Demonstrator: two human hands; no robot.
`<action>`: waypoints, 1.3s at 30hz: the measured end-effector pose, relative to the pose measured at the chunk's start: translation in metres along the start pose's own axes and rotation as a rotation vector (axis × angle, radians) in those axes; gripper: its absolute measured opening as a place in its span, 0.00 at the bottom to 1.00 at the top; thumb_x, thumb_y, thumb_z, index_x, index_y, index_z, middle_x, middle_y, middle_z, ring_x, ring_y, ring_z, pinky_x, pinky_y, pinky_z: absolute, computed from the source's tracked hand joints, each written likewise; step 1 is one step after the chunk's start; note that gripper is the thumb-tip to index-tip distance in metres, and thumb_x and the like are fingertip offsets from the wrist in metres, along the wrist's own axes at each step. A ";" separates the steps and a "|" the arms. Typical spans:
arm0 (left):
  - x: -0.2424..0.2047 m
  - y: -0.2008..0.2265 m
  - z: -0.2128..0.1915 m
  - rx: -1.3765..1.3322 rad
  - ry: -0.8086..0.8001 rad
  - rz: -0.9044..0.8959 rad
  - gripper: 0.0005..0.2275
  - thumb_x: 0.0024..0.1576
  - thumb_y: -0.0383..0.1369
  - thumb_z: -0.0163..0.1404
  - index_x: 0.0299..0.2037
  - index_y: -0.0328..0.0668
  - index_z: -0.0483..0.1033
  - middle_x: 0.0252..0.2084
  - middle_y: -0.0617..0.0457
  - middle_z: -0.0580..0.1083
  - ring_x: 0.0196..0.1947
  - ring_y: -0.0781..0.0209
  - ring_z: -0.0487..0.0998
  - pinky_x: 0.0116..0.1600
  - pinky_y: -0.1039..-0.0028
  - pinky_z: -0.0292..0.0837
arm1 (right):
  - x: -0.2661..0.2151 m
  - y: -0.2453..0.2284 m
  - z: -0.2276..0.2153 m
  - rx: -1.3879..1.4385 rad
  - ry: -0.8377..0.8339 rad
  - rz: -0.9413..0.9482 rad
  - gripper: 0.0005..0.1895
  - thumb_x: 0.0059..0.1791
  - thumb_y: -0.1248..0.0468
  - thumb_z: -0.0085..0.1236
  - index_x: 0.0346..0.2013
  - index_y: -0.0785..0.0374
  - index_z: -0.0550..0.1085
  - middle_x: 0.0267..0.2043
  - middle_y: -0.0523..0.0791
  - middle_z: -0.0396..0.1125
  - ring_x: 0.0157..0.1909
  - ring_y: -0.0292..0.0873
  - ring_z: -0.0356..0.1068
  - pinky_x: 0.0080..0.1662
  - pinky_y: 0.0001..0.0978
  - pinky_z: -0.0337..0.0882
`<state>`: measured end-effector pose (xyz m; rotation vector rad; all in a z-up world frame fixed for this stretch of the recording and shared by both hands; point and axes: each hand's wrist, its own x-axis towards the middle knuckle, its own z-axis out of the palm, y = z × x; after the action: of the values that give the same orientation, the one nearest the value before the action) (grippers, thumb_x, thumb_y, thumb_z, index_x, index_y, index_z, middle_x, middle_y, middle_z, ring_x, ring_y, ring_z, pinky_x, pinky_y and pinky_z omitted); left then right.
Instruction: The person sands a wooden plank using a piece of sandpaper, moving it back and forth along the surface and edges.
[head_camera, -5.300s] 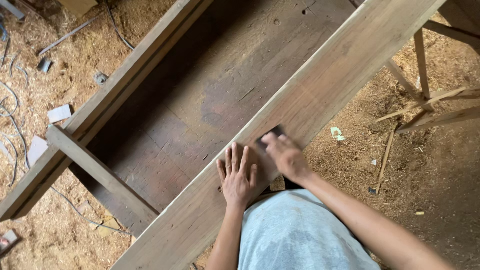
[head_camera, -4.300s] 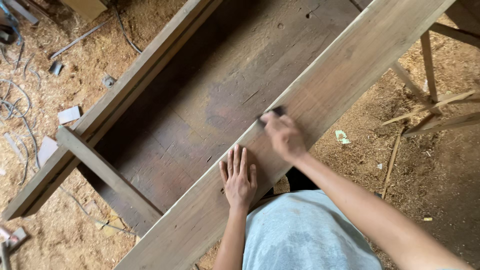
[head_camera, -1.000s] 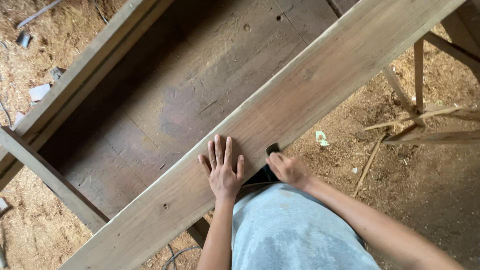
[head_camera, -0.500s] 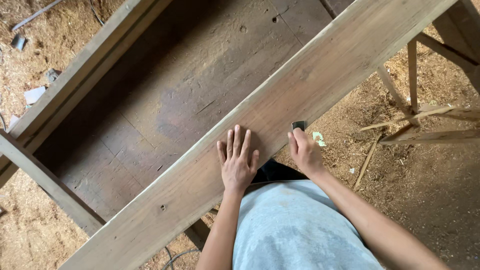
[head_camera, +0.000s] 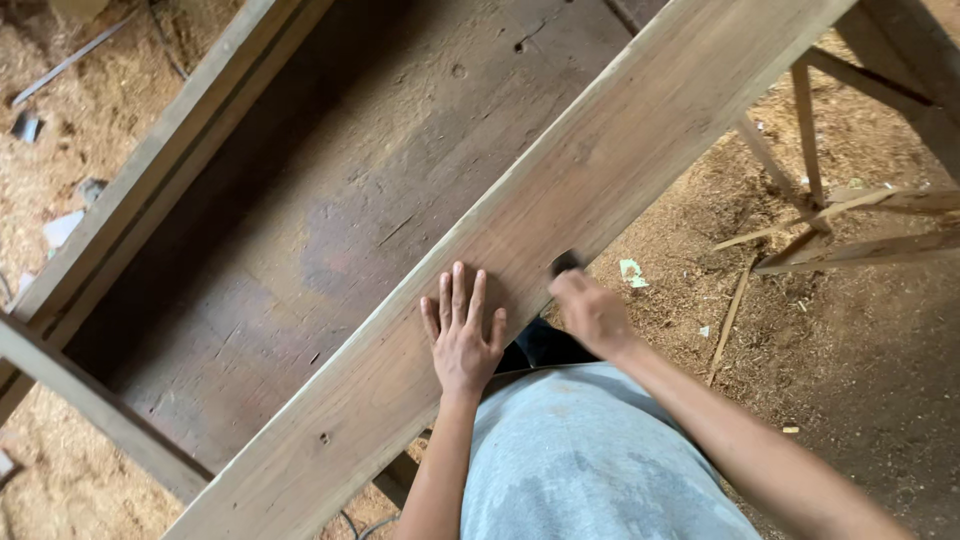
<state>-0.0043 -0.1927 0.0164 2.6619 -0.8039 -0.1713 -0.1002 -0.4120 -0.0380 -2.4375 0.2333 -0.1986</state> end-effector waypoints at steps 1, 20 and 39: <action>0.003 0.002 0.001 -0.008 0.010 0.006 0.27 0.62 0.48 0.43 0.72 0.58 0.58 0.77 0.55 0.50 0.77 0.57 0.46 0.77 0.55 0.32 | 0.003 0.003 -0.004 0.029 -0.018 -0.099 0.08 0.55 0.67 0.46 0.34 0.65 0.71 0.28 0.48 0.68 0.16 0.36 0.61 0.15 0.22 0.60; 0.002 0.000 0.000 -0.033 0.021 0.025 0.27 0.60 0.46 0.44 0.70 0.54 0.59 0.76 0.52 0.52 0.76 0.55 0.47 0.75 0.53 0.33 | 0.016 0.001 -0.016 -0.112 0.266 0.186 0.08 0.58 0.68 0.43 0.41 0.71 0.69 0.31 0.50 0.65 0.22 0.38 0.62 0.17 0.25 0.61; -0.008 -0.022 0.004 -0.295 0.118 0.082 0.17 0.65 0.29 0.42 0.64 0.47 0.70 0.73 0.49 0.61 0.76 0.51 0.55 0.77 0.55 0.45 | -0.010 -0.036 0.023 0.103 0.000 -0.002 0.21 0.61 0.58 0.30 0.35 0.65 0.69 0.14 0.41 0.62 0.10 0.33 0.59 0.09 0.24 0.52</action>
<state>0.0000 -0.1723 0.0046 2.3362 -0.7817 -0.1014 -0.1014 -0.3681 -0.0332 -2.3352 0.2157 -0.2061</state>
